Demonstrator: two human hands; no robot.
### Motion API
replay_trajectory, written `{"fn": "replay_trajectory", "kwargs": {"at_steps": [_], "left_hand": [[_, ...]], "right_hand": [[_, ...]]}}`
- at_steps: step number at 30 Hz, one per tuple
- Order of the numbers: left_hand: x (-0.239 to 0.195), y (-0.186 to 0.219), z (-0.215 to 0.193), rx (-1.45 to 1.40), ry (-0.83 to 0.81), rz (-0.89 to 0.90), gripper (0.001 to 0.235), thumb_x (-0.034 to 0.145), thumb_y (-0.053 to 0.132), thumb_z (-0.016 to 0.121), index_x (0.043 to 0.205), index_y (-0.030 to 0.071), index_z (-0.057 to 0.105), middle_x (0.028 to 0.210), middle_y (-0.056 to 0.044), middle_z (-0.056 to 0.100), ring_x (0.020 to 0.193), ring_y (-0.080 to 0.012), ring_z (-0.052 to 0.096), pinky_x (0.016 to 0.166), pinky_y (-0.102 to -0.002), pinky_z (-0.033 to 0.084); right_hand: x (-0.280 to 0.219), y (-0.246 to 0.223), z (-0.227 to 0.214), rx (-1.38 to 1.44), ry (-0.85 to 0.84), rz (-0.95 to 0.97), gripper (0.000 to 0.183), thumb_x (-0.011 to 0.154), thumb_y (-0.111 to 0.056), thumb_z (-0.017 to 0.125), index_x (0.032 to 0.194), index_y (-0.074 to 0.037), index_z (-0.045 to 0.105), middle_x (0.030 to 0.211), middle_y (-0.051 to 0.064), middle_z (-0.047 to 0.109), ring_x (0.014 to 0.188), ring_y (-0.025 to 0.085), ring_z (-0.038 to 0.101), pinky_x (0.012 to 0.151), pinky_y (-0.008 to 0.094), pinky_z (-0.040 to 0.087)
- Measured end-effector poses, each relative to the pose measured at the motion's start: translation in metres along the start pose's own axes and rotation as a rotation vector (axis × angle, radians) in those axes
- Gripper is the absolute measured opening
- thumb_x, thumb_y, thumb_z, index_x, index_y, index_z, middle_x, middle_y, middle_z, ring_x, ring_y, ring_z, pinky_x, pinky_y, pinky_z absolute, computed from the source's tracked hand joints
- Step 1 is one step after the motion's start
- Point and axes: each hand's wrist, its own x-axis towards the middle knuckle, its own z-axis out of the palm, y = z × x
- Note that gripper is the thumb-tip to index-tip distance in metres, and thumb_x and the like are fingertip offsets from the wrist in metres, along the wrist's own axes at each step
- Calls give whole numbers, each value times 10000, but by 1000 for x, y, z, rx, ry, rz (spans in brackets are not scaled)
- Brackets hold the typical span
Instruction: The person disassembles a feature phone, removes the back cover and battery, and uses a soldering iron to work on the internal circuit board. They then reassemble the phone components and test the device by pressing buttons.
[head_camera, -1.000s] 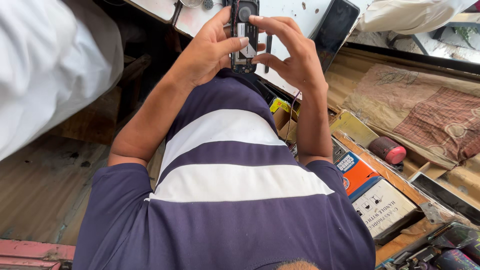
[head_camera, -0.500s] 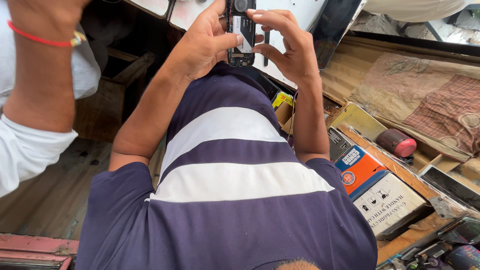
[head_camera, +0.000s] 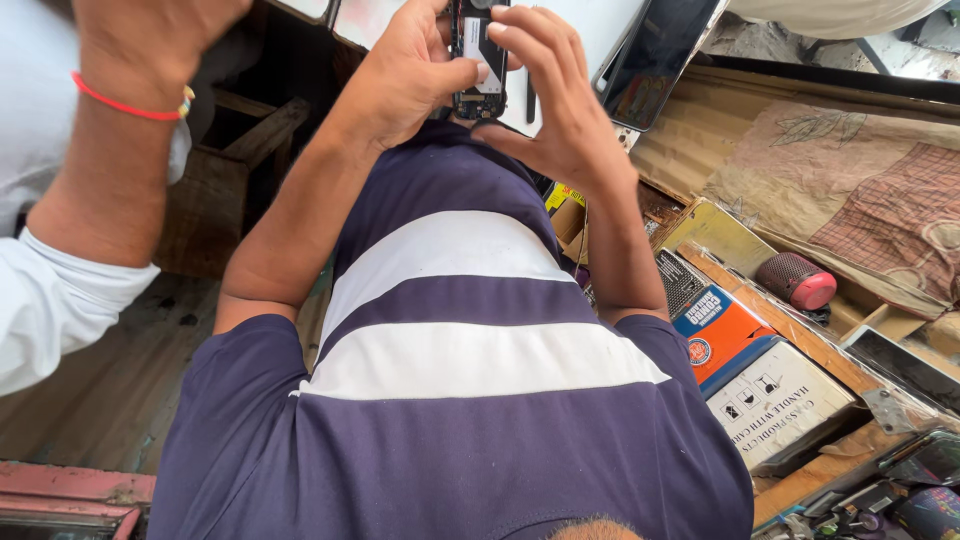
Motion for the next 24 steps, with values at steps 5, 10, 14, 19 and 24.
{"fn": "replay_trajectory", "kwargs": {"at_steps": [5, 10, 14, 19, 24], "left_hand": [[3, 7, 7, 53, 35, -23, 441, 1004, -132, 589, 1408, -22, 451, 1342, -157, 613, 1266, -264, 704, 955, -369, 662], [0, 22, 12, -164, 48, -129, 434, 997, -59, 535, 1424, -34, 456, 1294, -177, 627, 1224, -300, 702, 934, -407, 670], [0, 9, 7, -505, -13, -88, 425, 1003, 100, 595, 1396, 24, 451, 1269, -171, 638, 1141, -345, 730, 907, -454, 657], [1, -39, -8, -529, -191, -5, 468, 1038, 163, 731, 1421, 70, 479, 1255, -113, 639, 1105, -257, 729, 894, -449, 656], [4, -49, -18, -611, -267, -57, 410, 1022, 155, 735, 1360, 44, 531, 1169, -107, 667, 1021, -205, 733, 872, -379, 638]], "right_hand": [[1, 2, 9, 11, 47, 47, 963, 789, -37, 996, 1543, -129, 404, 1512, 84, 459, 1440, 314, 450, 1199, 399, 454], [-2, 1, 4, 26, 80, 51, 950, 787, -63, 1018, 1526, -121, 422, 1517, 110, 499, 1432, 321, 462, 1187, 397, 461], [-2, -8, -2, 110, 118, 59, 962, 765, -112, 1039, 1514, -131, 435, 1525, 90, 565, 1437, 287, 491, 1207, 404, 464], [-4, -15, 8, 280, 201, -46, 998, 696, -160, 1068, 1478, -98, 450, 1486, 76, 574, 1408, 246, 486, 1216, 384, 411], [1, -18, 25, 619, 262, -46, 1015, 666, -161, 1029, 1499, -64, 457, 1477, 79, 541, 1368, 189, 503, 1201, 331, 401]]}}
